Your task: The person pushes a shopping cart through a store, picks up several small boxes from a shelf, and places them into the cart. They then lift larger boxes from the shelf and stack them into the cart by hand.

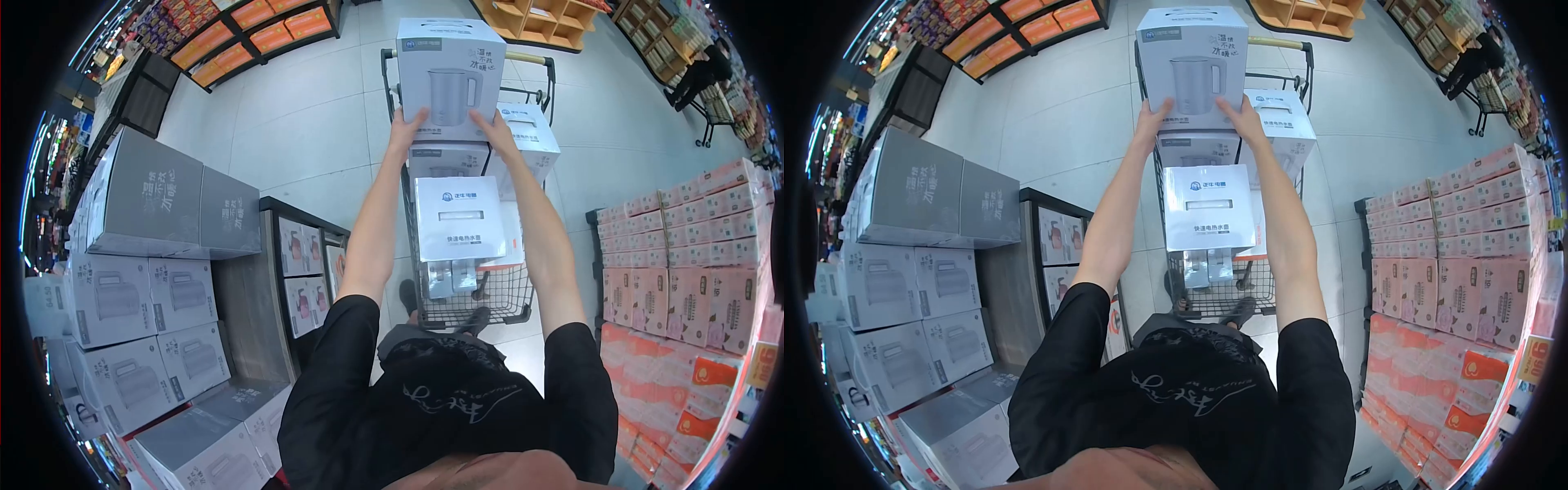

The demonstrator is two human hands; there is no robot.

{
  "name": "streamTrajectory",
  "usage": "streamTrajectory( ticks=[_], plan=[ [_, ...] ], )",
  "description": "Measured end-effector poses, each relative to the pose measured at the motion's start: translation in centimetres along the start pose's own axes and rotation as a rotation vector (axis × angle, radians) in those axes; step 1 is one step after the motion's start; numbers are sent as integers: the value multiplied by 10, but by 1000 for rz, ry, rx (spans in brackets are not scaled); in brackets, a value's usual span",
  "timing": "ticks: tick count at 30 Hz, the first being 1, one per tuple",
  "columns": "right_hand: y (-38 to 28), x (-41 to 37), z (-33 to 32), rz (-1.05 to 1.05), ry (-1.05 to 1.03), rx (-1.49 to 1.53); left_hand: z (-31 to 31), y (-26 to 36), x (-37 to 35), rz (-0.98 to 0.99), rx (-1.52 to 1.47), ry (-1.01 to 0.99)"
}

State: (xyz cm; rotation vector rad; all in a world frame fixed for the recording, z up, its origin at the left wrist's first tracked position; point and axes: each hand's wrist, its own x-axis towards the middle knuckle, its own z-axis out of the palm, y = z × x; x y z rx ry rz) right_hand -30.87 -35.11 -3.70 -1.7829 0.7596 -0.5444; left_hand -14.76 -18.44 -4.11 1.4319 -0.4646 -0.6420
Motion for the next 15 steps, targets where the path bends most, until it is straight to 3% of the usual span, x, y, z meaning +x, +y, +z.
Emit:
streamTrajectory(
  ticks=[4,9,13,15],
  plan=[
    [5,-18,5,14,-15,-11,-7,-24,-1,19,83,14],
    [32,-26,-6,-87,79,-70,-6,-10,-32,-23,126,40],
    [29,-95,-41,-207,132,81,-24,-37,-43,45,200,45],
    [39,-149,-64,-149,187,169,-34,-45,-71,54,213,53]
  ],
)
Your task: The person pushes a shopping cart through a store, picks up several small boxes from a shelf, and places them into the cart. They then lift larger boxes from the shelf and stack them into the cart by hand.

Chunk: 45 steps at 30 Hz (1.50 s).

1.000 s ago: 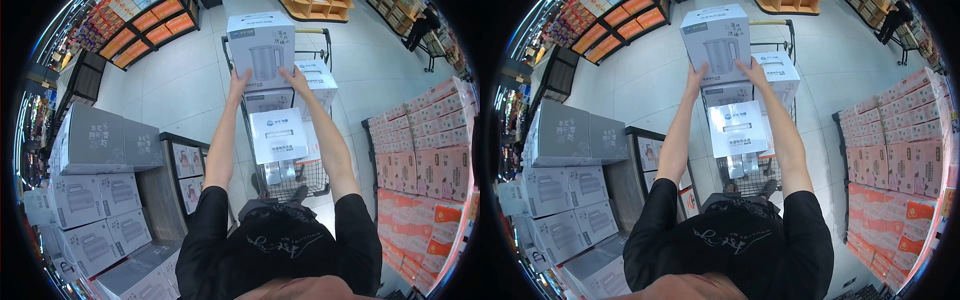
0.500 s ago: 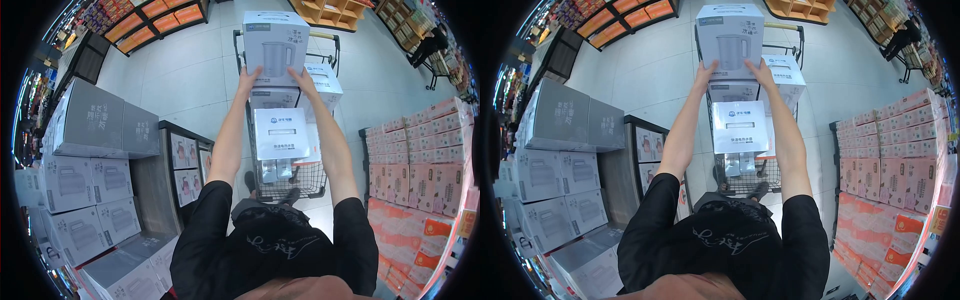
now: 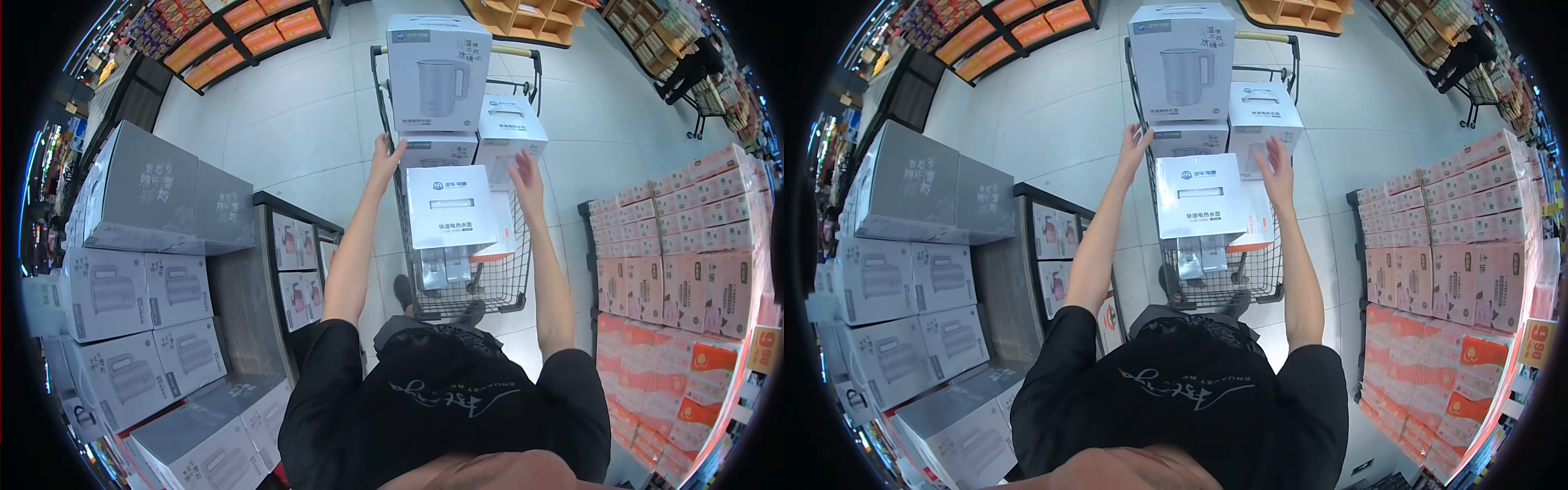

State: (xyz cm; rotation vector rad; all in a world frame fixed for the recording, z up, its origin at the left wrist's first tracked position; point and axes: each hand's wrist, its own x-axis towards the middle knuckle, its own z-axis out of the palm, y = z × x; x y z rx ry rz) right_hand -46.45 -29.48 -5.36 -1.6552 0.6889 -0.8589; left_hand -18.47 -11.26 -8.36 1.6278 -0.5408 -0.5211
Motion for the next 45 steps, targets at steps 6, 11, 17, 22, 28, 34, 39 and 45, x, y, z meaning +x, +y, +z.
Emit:
streamTrajectory(
  ticks=[6,11,17,22,28,34,39,45],
  plan=[
    [106,-184,-112,409,173,-353,-28,-65,-159,-135,10,143],
    [152,-302,-143,944,60,-347,-40,-143,-309,-554,102,276],
    [184,-299,-129,1028,-96,32,0,-141,-354,-554,186,182],
    [181,-292,-127,1013,-202,-137,28,-166,-353,-479,281,-62],
    [195,-301,-132,853,-282,-269,45,-204,-375,-317,796,-286],
    [189,-289,-132,869,-395,-265,53,-163,-371,-552,1031,-454],
    [204,-271,-136,813,-418,-302,63,-153,-367,-622,1031,-451],
    [212,-247,-134,799,-429,-326,71,-171,-370,-645,965,-297]
  ],
)
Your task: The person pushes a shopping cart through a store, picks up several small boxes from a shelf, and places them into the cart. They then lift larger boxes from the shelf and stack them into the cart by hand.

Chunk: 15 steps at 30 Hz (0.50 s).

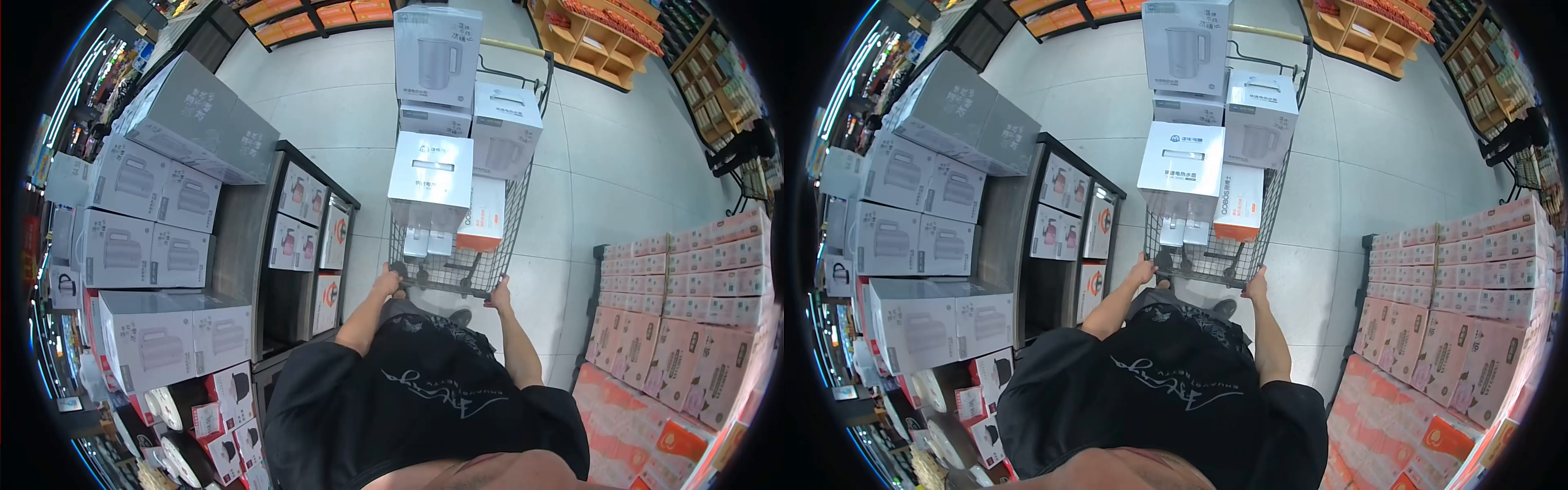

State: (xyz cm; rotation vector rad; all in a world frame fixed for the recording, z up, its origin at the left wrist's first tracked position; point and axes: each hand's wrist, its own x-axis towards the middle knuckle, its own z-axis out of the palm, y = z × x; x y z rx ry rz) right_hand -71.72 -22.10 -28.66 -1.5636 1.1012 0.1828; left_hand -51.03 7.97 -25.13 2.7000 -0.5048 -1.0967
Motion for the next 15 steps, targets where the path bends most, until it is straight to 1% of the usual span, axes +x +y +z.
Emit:
streamTrajectory(
  ticks=[4,7,10,13,15],
  plan=[
    [-9,9,-4,48,-76,12,3,-5,6,-15,-34,21],
    [-17,19,-8,41,-106,13,11,-14,26,38,-22,51],
    [-33,35,-15,82,-117,10,7,-16,47,114,16,52],
    [-49,46,-23,123,-123,-12,20,-22,71,81,32,57],
    [-58,52,-24,140,-131,0,12,-12,67,41,-7,35]
  ],
)
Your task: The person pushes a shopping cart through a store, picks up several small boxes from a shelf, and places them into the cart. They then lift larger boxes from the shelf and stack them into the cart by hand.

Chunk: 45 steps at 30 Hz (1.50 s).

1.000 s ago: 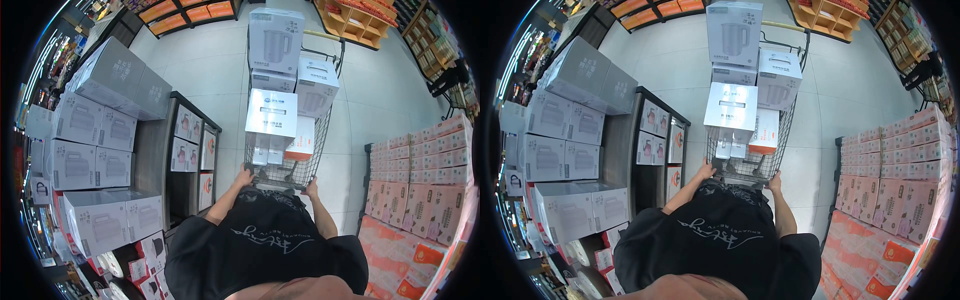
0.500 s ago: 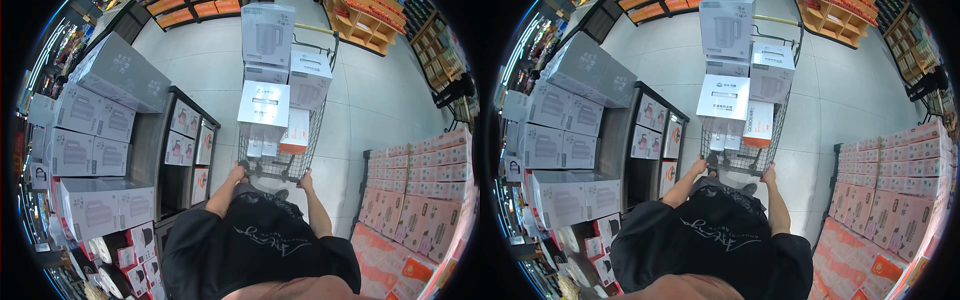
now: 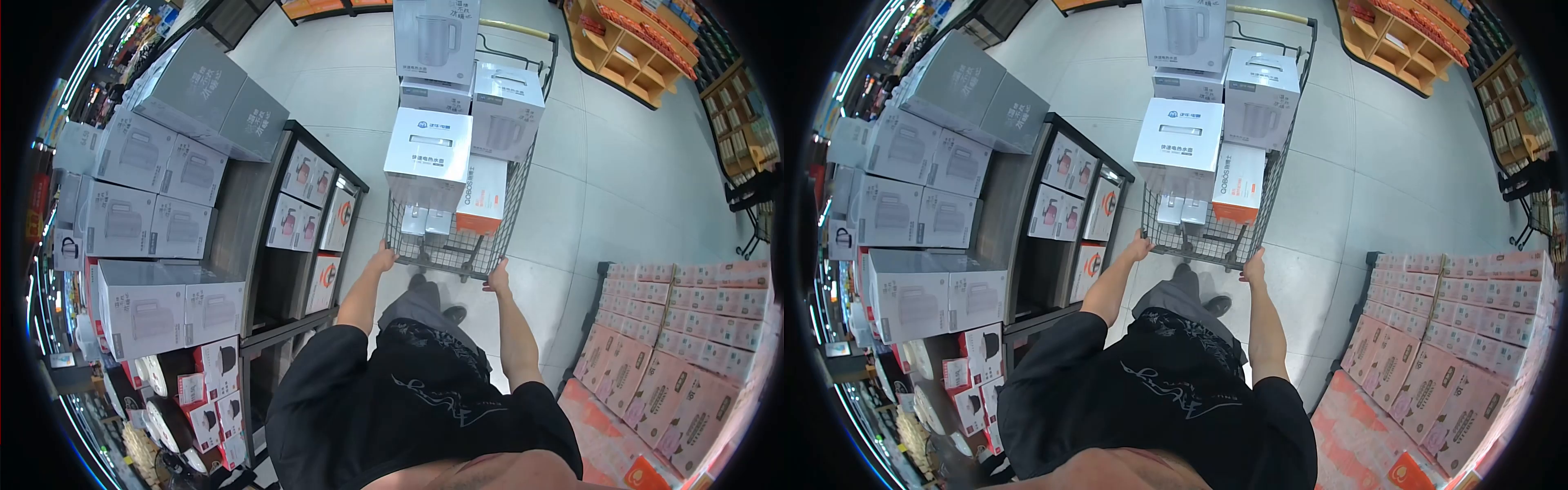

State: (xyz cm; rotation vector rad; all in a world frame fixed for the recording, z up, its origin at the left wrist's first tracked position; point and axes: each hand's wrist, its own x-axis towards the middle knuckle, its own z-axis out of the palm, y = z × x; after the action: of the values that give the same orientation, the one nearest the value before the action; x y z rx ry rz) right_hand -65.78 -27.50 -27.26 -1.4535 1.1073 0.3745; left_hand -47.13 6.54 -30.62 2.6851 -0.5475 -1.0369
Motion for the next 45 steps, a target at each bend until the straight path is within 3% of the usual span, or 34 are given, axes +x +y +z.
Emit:
streamTrajectory(
  ticks=[11,16,21,24,28,31,35,38,41,45],
  plan=[
    [-42,45,-12,-68,-10,-207,-11,13,12,26,-188,73],
    [-60,71,-20,-31,-8,-242,-29,41,12,-94,-201,-2],
    [-93,100,-36,-158,-19,-340,-35,56,33,-178,-288,23],
    [-107,116,-43,-478,36,-571,-38,71,30,-223,-303,56],
    [-133,140,-58,-264,-40,-515,-55,97,34,-228,-323,100],
    [-155,166,-74,-302,-163,-643,-50,102,54,-279,-318,115],
    [-168,195,-93,-523,-168,-769,-47,122,66,-335,-324,171],
    [-210,200,-107,-502,-279,-832,-78,172,63,-518,-262,191],
    [-211,243,-116,-651,-324,-859,-84,208,74,-645,-269,225],
    [-237,277,-126,-622,-380,-888,-93,244,90,-708,-342,241]
  ],
)
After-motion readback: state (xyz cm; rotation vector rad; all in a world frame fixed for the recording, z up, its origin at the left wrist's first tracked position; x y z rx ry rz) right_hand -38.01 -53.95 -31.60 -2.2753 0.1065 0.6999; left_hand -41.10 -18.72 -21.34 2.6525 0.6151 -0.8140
